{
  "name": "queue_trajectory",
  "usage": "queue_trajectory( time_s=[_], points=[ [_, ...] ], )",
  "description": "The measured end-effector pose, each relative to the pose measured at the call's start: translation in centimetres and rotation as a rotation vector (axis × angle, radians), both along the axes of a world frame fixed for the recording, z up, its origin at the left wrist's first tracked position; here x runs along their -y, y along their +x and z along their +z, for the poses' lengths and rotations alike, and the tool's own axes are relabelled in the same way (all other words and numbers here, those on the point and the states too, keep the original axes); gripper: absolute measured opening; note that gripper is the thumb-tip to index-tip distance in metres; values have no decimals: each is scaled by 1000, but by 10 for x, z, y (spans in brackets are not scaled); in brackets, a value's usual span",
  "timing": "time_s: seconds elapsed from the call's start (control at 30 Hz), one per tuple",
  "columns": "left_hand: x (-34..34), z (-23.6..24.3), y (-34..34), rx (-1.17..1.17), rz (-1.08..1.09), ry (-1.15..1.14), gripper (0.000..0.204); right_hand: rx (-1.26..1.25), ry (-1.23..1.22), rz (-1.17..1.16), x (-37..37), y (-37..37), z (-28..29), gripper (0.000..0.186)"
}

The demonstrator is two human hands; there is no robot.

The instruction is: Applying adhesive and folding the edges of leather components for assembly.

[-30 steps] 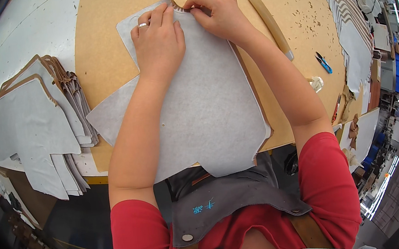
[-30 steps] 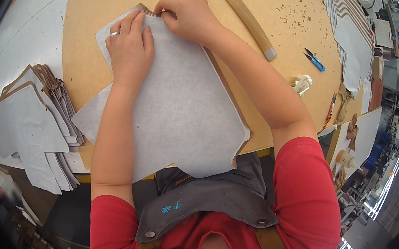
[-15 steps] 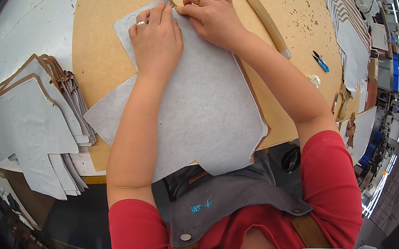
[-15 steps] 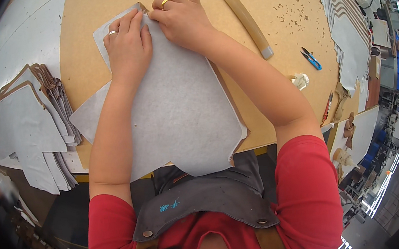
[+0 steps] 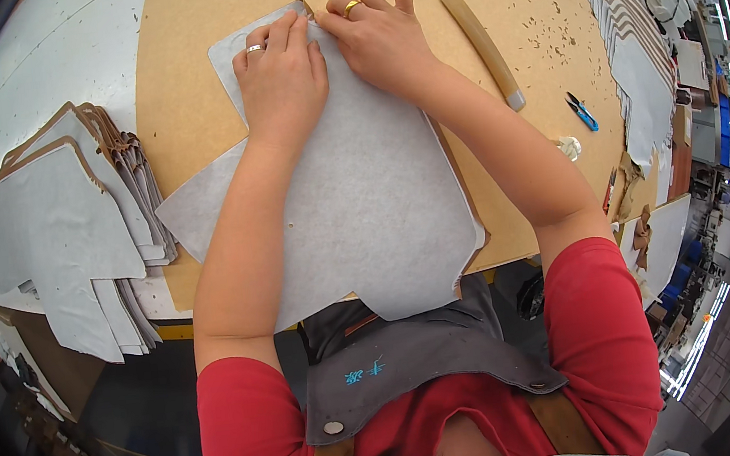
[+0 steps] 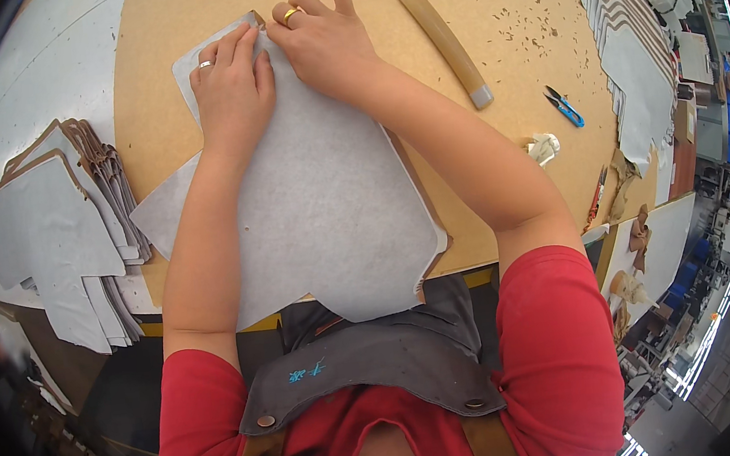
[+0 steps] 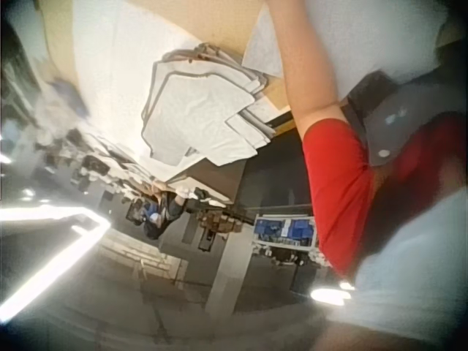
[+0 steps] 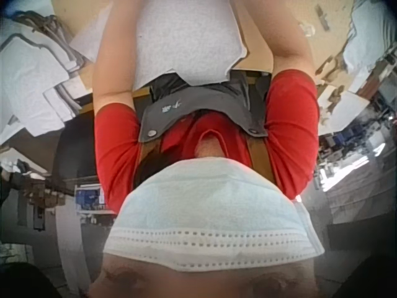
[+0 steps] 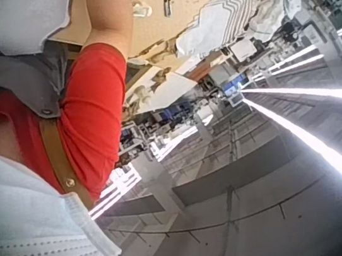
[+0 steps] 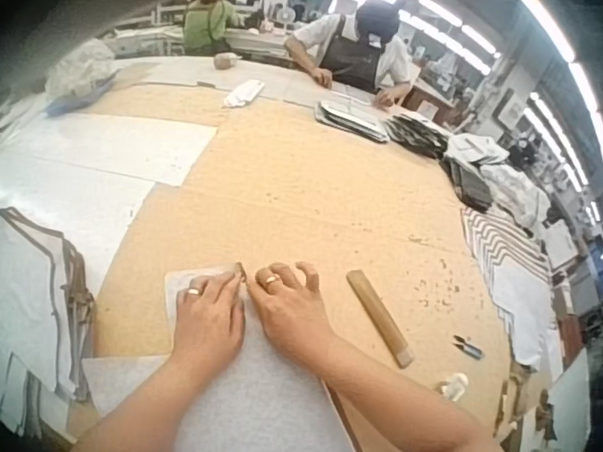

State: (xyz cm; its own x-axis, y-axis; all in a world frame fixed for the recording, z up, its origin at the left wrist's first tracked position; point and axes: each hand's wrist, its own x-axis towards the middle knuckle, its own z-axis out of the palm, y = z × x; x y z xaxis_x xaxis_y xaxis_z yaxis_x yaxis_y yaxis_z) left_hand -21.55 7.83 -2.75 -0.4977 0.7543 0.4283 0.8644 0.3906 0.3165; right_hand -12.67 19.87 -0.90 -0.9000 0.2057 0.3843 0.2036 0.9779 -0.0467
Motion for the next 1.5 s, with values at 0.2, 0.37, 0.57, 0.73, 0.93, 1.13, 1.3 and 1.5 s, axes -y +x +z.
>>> queue_trajectory(
  time_s=[0.2,0.37,0.57,0.73,0.93,1.13,1.3,1.5],
  points=[
    [2,2,-1,20,-16,15,30,83,155,-1,0,12,11,17],
    [2,-2,-2,7,-34,36,30,-105,-1,-166,-32,48,24,19],
    [-1,1,-5,-3,-39,81,21,169,-103,-554,-61,98,13,37],
    [11,30,17,-38,-59,205,13,113,-483,-585,-72,100,15,40],
    [85,54,127,217,-494,-20,20,-564,-938,-323,-51,124,71,24],
    [113,38,176,93,-635,-305,37,-135,-832,-310,24,231,84,28],
    [99,28,180,4,-531,-323,39,39,-731,-503,110,294,62,26],
    [85,29,191,85,-585,-176,34,93,-481,-570,150,296,50,22]
  ],
)
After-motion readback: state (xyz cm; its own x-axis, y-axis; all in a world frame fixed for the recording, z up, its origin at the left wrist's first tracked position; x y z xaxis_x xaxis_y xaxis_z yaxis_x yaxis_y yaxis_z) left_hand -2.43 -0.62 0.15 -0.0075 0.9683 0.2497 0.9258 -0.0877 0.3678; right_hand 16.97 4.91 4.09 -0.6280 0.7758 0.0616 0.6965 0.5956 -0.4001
